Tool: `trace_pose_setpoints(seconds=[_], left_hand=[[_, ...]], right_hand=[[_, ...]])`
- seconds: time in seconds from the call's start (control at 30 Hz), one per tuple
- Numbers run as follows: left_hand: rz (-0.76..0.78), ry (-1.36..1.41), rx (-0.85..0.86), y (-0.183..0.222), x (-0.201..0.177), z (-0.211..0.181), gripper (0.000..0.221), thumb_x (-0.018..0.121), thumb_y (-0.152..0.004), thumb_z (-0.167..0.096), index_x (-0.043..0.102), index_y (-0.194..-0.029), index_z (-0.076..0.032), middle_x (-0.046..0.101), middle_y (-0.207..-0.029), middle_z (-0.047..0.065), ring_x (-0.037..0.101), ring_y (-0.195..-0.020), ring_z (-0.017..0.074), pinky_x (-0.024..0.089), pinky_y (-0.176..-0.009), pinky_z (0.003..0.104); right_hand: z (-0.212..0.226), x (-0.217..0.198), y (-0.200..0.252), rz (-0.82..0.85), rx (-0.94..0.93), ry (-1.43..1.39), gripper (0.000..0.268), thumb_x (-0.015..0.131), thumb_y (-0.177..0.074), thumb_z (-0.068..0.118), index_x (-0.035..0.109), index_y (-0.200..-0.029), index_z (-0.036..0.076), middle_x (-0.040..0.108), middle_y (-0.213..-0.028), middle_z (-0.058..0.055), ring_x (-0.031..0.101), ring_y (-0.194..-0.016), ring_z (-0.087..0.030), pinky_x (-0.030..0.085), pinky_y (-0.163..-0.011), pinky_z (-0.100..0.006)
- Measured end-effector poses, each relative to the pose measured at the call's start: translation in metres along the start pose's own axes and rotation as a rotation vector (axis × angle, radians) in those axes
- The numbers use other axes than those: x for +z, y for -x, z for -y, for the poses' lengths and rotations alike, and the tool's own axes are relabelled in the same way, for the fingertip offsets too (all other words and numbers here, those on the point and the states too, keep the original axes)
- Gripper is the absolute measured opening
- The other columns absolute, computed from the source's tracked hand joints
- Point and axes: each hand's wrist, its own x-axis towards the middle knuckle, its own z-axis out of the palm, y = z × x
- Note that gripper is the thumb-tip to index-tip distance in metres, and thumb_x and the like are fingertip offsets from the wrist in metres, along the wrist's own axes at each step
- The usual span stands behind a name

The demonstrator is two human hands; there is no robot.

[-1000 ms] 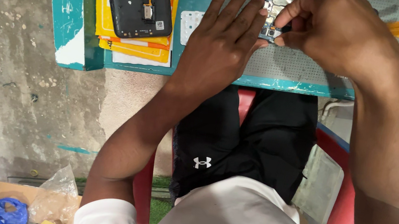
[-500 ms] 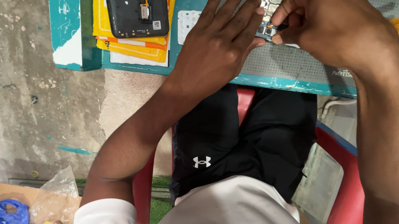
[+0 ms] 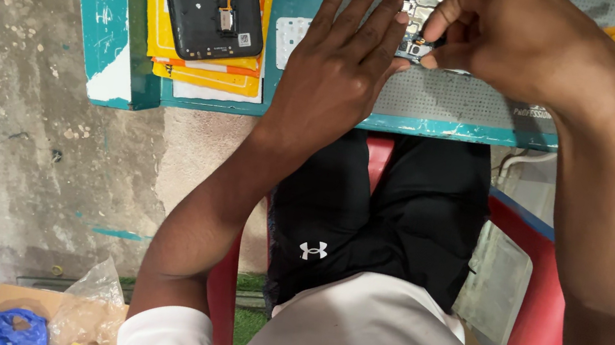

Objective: The person removes the battery from a disassembled smartphone, then uses a screwdriver and tweezers to adjust internal components and connectors on the motherboard.

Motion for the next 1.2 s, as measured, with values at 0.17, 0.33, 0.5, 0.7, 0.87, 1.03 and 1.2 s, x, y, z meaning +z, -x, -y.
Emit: trace_pose_setpoints(seconds=[0.17, 0.33, 0.5, 0.7, 0.87, 1.03, 1.2], left_hand=[[0.008, 0.002, -0.003, 0.001, 0.0, 0.001, 0.046, 0.07, -0.108, -0.032, 0.067, -0.137, 0.004, 0.061, -0.145, 0.02, 0.048, -0.144, 0.0373, 0.032, -0.124, 0.056], [0.009, 0.007, -0.01, 0.002, 0.002, 0.001, 0.046, 0.071, -0.108, -0.033, 0.066, -0.137, 0.003, 0.061, -0.146, 0.019, 0.047, -0.145, 0.0368, 0.031, -0.125, 0.056], [0.012, -0.002, -0.001, 0.002, 0.003, 0.002, 0.047, 0.071, -0.108, -0.032, 0.066, -0.138, 0.003, 0.061, -0.146, 0.019, 0.046, -0.145, 0.0367, 0.031, -0.125, 0.056], [0.008, -0.001, 0.002, 0.002, 0.003, 0.002, 0.047, 0.072, -0.109, -0.034, 0.066, -0.138, 0.003, 0.06, -0.147, 0.019, 0.046, -0.146, 0.0352, 0.031, -0.125, 0.056], [-0.008, -0.01, 0.008, 0.002, 0.003, 0.002, 0.046, 0.073, -0.107, -0.033, 0.068, -0.136, 0.003, 0.061, -0.146, 0.019, 0.048, -0.144, 0.0354, 0.032, -0.124, 0.056], [-0.012, -0.009, 0.017, 0.0, 0.0, 0.001, 0.046, 0.075, -0.107, -0.033, 0.068, -0.136, 0.003, 0.061, -0.146, 0.019, 0.048, -0.144, 0.0353, 0.033, -0.124, 0.055], [-0.003, -0.002, 0.009, 0.0, -0.004, 0.0, 0.046, 0.076, -0.105, -0.032, 0.067, -0.135, 0.003, 0.06, -0.146, 0.018, 0.049, -0.143, 0.0349, 0.033, -0.124, 0.055]], right_hand=[[-0.005, 0.007, 0.004, -0.087, -0.109, -0.065, 0.012, 0.081, -0.093, 0.012, 0.077, -0.103, 0.006, 0.076, -0.088, -0.008, 0.073, -0.076, -0.016, 0.056, -0.067, -0.031], [-0.007, 0.013, 0.009, -0.17, -0.168, -0.041, 0.012, 0.082, -0.095, 0.011, 0.076, -0.101, 0.003, 0.074, -0.085, -0.009, 0.071, -0.072, -0.016, 0.056, -0.065, -0.03], [-0.005, 0.018, 0.02, -0.249, -0.324, -0.067, 0.01, 0.081, -0.093, 0.001, 0.074, -0.099, 0.0, 0.071, -0.088, -0.011, 0.071, -0.076, -0.017, 0.056, -0.068, -0.03], [-0.005, 0.024, 0.028, -0.344, -0.371, -0.102, 0.009, 0.08, -0.095, -0.006, 0.071, -0.099, -0.003, 0.073, -0.09, -0.011, 0.074, -0.08, -0.017, 0.059, -0.07, -0.028], [-0.006, 0.019, 0.043, -0.42, -0.29, -0.265, 0.013, 0.079, -0.097, -0.004, 0.071, -0.108, -0.002, 0.072, -0.1, -0.011, 0.073, -0.084, -0.017, 0.059, -0.071, -0.027], [-0.003, 0.027, 0.045, -0.43, -0.427, -0.018, 0.033, 0.081, -0.096, -0.001, 0.073, -0.127, 0.001, 0.068, -0.098, -0.012, 0.067, -0.078, -0.019, 0.054, -0.066, -0.032], [-0.003, 0.041, 0.046, -0.438, -0.381, 0.042, 0.024, 0.081, -0.105, 0.005, 0.076, -0.128, 0.008, 0.063, -0.101, -0.009, 0.063, -0.078, -0.018, 0.051, -0.069, -0.035]])
